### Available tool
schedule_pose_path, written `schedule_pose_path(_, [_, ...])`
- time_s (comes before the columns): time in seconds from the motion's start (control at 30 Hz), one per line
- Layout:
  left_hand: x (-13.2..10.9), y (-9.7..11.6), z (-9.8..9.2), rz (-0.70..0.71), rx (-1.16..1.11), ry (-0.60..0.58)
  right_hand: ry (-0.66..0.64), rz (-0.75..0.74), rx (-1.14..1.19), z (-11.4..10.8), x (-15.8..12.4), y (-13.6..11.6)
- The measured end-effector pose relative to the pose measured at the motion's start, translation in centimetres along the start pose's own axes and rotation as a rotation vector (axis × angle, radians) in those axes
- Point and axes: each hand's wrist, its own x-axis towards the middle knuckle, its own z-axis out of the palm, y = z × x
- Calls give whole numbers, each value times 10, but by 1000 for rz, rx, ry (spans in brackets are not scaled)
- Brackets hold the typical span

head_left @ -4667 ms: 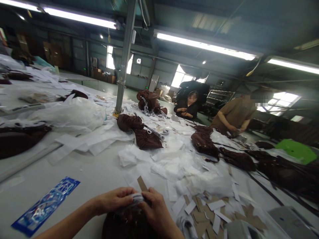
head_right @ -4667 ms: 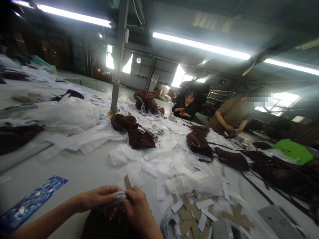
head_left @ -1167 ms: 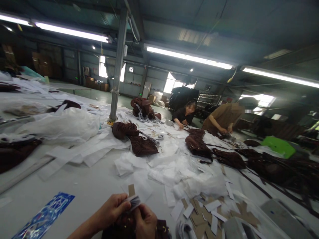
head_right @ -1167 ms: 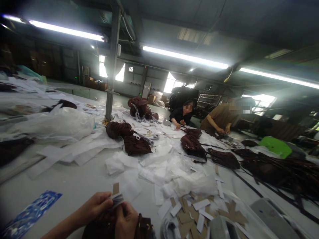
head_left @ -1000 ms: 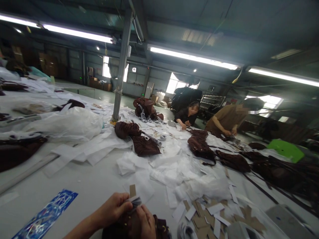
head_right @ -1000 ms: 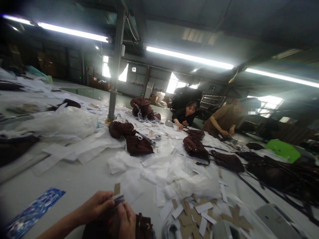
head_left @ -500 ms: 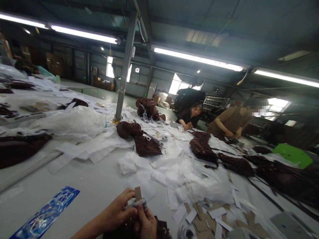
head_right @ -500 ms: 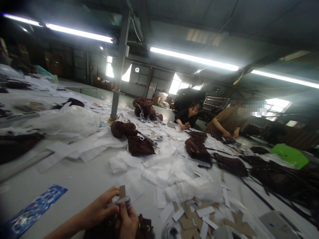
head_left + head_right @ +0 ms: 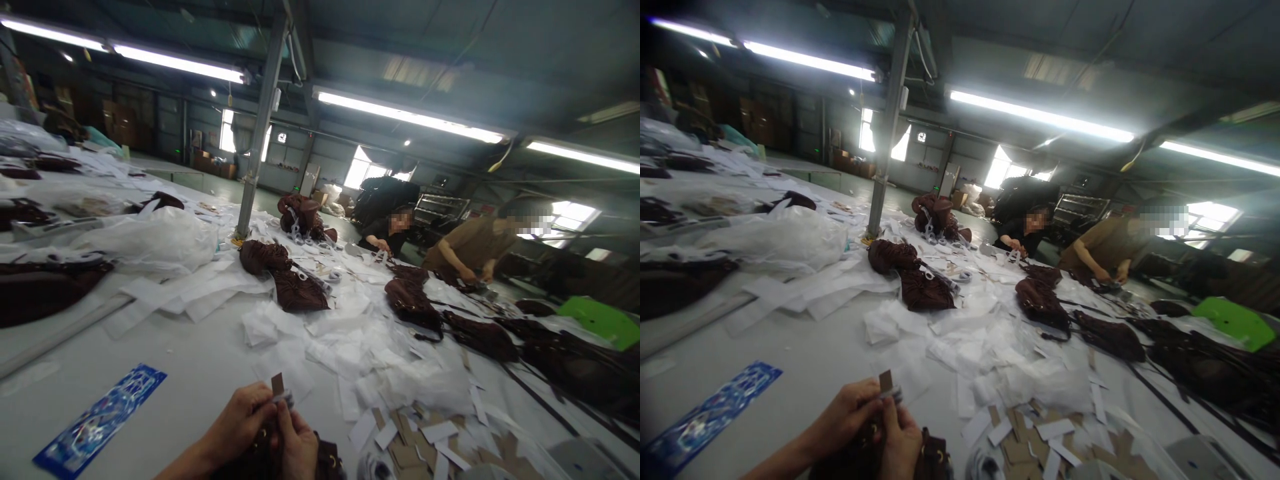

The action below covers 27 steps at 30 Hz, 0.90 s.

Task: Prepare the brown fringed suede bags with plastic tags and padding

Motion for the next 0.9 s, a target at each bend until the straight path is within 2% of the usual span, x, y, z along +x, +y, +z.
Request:
schedule_pose_path(0.1, [4, -4, -3, -69, -70, 16, 34, 19, -17, 2, -1, -2])
schedule_pose_path(0.23, [6, -7, -9, -172, -185, -30, -113, 68, 23, 2, -7, -9])
schedule_pose_path(0.37, [7, -10, -15, -204, -304, -153, -221, 68, -58, -4, -7, -12])
schedule_pose_path(0.57, [7, -9, -22, -137, -324, -194, -193, -165, -430, -4, -6, -19])
schedule_pose_path(0.77, [8, -13, -24, -238, -403, -213, -278, -119, -434, -4, -16, -33])
schedule_pose_path(0.9, [10, -8, -27, -268, -472, -311, -219, -103, -423, -9, -20, -38])
